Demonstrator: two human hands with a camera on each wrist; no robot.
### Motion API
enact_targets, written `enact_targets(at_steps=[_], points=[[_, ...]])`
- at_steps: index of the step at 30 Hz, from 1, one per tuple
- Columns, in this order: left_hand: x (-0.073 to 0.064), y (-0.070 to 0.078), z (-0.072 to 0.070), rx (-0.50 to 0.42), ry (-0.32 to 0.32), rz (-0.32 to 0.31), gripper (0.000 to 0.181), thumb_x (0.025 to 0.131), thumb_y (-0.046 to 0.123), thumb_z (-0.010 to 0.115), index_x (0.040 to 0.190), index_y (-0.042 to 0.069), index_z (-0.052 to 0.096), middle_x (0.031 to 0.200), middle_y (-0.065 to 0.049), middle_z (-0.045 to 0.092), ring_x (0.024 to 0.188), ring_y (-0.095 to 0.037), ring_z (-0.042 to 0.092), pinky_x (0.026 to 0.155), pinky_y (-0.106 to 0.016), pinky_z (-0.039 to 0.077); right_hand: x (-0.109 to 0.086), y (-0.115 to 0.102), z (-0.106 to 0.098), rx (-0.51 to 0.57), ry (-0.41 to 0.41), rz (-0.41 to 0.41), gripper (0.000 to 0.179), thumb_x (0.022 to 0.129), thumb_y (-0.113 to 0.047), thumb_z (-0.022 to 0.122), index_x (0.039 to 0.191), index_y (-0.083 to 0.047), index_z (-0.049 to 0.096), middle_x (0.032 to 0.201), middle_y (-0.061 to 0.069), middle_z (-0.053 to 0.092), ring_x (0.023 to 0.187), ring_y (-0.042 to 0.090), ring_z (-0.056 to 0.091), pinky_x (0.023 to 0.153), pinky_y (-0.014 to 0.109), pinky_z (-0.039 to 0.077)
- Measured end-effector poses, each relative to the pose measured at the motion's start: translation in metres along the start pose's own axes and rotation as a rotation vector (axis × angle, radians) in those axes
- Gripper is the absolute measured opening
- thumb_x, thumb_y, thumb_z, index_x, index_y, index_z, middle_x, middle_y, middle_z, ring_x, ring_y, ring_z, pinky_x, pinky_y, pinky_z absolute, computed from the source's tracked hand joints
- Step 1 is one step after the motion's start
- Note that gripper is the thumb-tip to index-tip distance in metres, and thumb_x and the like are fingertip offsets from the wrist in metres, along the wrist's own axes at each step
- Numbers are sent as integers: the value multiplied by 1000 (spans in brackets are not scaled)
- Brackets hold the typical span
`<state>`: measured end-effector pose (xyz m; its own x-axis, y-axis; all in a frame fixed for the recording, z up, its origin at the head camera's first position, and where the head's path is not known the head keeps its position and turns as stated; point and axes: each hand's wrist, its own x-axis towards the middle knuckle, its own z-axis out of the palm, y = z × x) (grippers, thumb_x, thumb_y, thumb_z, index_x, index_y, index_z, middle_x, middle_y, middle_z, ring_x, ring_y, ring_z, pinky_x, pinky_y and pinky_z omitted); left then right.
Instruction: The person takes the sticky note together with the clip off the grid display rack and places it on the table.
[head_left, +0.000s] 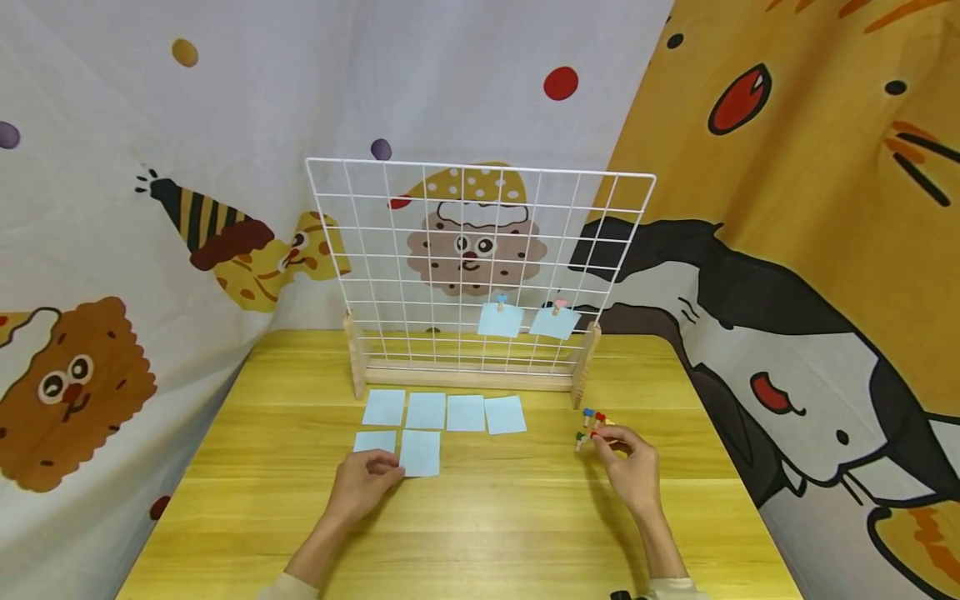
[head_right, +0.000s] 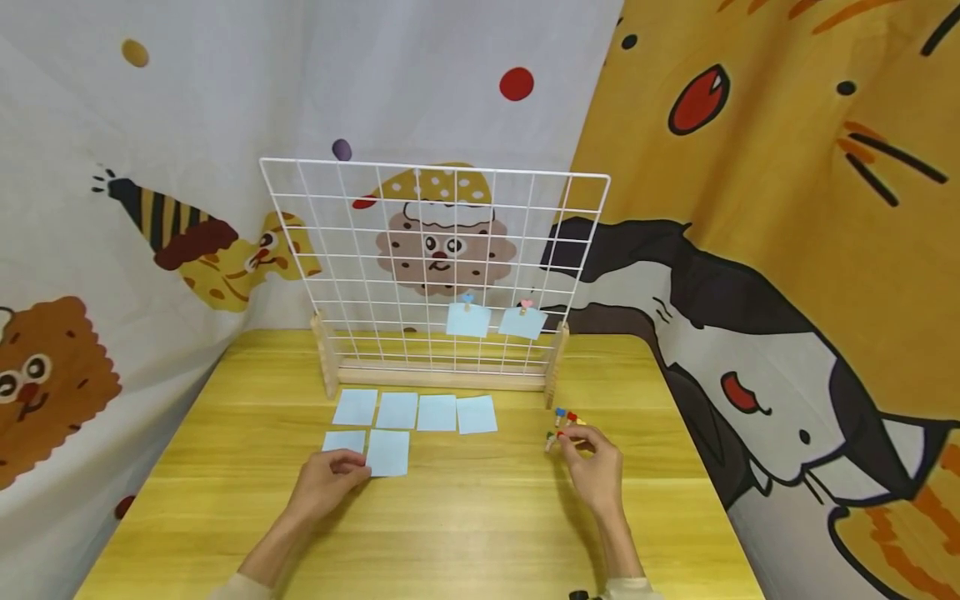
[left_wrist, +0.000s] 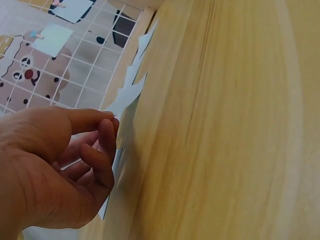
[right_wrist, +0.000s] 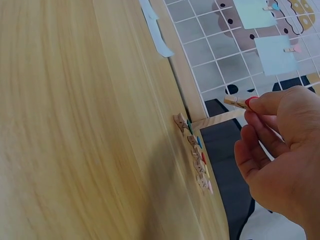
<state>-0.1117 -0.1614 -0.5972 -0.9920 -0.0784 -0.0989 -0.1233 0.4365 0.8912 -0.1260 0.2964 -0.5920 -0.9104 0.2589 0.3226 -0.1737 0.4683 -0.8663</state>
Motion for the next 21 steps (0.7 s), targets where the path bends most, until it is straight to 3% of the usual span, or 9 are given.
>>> enact_targets(at_steps=[10, 16, 21], points=[[6, -16, 4, 59, 79, 188, 10, 88, 5, 89, 95, 1, 85, 80, -5, 84, 69, -4, 74, 66, -20, 59, 1, 2, -6, -38, 6, 49, 6, 101, 0, 82, 105, -4, 85, 110, 18, 84, 92, -7, 69, 84, 10, 57], [5, -11, 4, 111, 69, 104, 9, 90, 9, 92, 97, 5, 87, 85, -5, 86, 74, -8, 79, 71, -21, 61, 0, 5, -10, -86, 13, 74, 6, 102, -3, 82, 105, -5, 86, 112, 17, 85, 92, -9, 68, 81, 9, 56], [4, -7, 4, 143, 81, 86, 8, 91, 8, 92, 97, 6, 87, 86, -6, 87, 75, -10, 80, 72, -21, 60, 1, 8, -12, -110, 16, 83, 6, 102, -4, 82, 104, -7, 86, 114, 16, 85, 92, -11, 67, 81, 9, 55]])
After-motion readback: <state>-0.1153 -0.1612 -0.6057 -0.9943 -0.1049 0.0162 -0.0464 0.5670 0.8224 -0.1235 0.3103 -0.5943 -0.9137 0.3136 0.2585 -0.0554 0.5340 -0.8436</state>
